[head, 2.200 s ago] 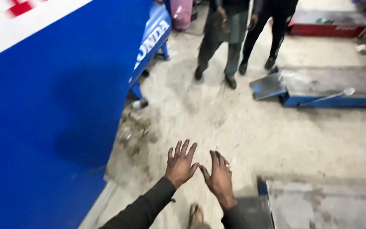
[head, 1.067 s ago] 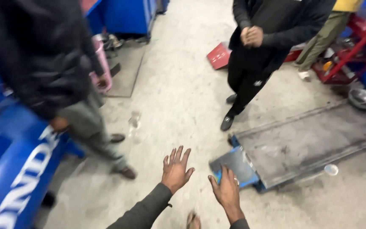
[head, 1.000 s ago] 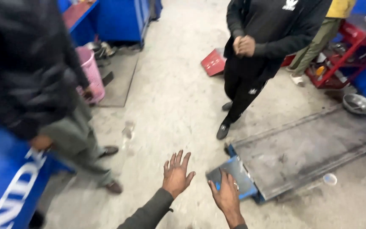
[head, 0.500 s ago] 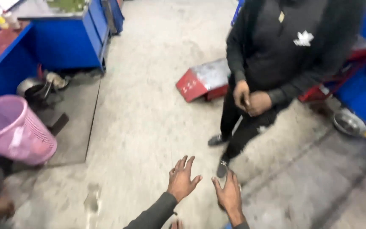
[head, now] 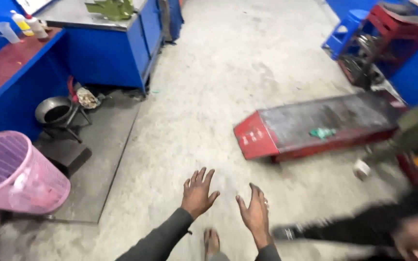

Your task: The person retrieves a metal tray from a cabinet, wipes it with a cloth, and places it on the workbench. They then pick up various tools from a pile on the bench, wipe them with the cloth, and place them into the tray.

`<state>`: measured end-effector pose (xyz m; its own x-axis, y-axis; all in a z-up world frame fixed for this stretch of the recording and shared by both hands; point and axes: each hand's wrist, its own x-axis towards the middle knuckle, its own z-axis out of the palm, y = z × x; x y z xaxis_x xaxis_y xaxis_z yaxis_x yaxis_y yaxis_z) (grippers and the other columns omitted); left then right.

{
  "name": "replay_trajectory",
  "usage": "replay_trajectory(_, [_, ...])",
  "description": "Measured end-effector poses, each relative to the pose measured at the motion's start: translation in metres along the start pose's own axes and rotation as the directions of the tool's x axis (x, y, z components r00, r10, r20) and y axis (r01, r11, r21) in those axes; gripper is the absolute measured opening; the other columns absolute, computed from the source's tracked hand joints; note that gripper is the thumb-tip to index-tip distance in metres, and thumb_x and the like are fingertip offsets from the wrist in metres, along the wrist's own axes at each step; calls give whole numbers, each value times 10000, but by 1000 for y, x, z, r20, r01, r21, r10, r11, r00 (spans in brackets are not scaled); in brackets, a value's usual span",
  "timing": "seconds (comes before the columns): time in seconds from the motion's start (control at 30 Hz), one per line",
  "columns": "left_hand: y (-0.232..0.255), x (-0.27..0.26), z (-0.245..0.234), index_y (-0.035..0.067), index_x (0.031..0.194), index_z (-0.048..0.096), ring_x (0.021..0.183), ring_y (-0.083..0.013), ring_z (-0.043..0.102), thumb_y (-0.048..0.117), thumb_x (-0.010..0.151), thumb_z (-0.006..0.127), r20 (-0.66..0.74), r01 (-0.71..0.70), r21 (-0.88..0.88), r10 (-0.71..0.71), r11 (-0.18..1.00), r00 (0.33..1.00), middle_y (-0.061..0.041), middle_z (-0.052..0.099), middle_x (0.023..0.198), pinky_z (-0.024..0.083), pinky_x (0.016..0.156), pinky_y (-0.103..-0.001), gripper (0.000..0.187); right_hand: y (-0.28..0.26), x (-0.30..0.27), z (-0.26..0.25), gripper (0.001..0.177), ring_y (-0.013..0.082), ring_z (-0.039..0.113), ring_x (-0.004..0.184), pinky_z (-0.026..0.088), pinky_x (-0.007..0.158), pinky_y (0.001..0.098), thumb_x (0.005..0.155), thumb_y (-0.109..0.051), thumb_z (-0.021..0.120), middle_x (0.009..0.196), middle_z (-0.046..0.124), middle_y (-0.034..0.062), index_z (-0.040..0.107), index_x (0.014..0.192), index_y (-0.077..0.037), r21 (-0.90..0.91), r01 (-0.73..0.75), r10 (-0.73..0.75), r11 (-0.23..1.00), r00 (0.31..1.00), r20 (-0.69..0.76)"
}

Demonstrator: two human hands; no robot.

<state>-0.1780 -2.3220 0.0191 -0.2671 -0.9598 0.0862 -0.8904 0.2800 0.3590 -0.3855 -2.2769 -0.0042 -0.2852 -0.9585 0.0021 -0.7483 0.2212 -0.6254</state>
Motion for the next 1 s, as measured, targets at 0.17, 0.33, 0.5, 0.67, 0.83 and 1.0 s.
replay_trajectory(0.17, [-71, 162, -35, 232, 1506, 309, 1450, -364, 243, 462, 902, 642, 26, 152, -10, -152, 988, 988, -113, 277, 1580, 261, 1076, -573, 727, -74, 191, 57, 680, 313, 487, 1300, 335, 1103, 497, 860, -472, 621, 1434, 488, 69, 418, 1435, -172, 17, 169, -170, 985, 982, 87])
replay_trajectory(0.33, [-151, 298, -64, 228, 1505, 301, 1466, -355, 201, 451, 935, 628, 52, 292, 8, -292, 956, 955, -103, 244, 1591, 253, 1094, -589, 694, -163, 351, 110, 659, 324, 486, 1301, 347, 1088, 503, 870, -451, 626, 1446, 482, 49, 412, 1444, -206, 50, 240, -245, 970, 947, 207])
replay_trajectory(0.5, [-284, 465, -34, 236, 1507, 340, 1374, -361, 365, 490, 853, 652, -171, 239, 171, -211, 956, 962, -109, 350, 1544, 348, 1011, -586, 768, -221, 552, 225, 642, 330, 529, 1244, 414, 1024, 463, 894, -432, 609, 1351, 562, 139, 452, 1407, -79, 84, 533, -540, 842, 834, 112])
replay_trajectory(0.67, [-334, 612, -118, 218, 1517, 288, 1443, -386, 217, 462, 928, 650, 37, 390, 28, -391, 920, 920, -112, 244, 1581, 268, 1076, -602, 733, -340, 683, 236, 662, 249, 464, 1348, 332, 1105, 475, 896, -483, 581, 1466, 489, 46, 416, 1439, -141, 171, 335, -375, 927, 861, 344])
replay_trajectory(0.83, [-402, 764, -150, 214, 1523, 287, 1448, -371, 209, 453, 937, 647, 25, 432, 36, -433, 901, 901, -107, 233, 1590, 255, 1090, -583, 728, -426, 834, 269, 681, 232, 452, 1366, 312, 1126, 494, 904, -521, 551, 1484, 465, 21, 386, 1466, -173, 169, 287, -333, 943, 836, 437])
replay_trajectory(1.0, [-475, 919, -157, 194, 1502, 316, 1444, -408, 212, 419, 932, 664, -57, 461, -12, -461, 887, 885, -138, 262, 1572, 269, 1065, -630, 704, -490, 1002, 322, 671, 258, 453, 1357, 364, 1096, 473, 918, -504, 553, 1480, 464, 36, 386, 1468, -159, 177, 379, -416, 908, 771, 482])
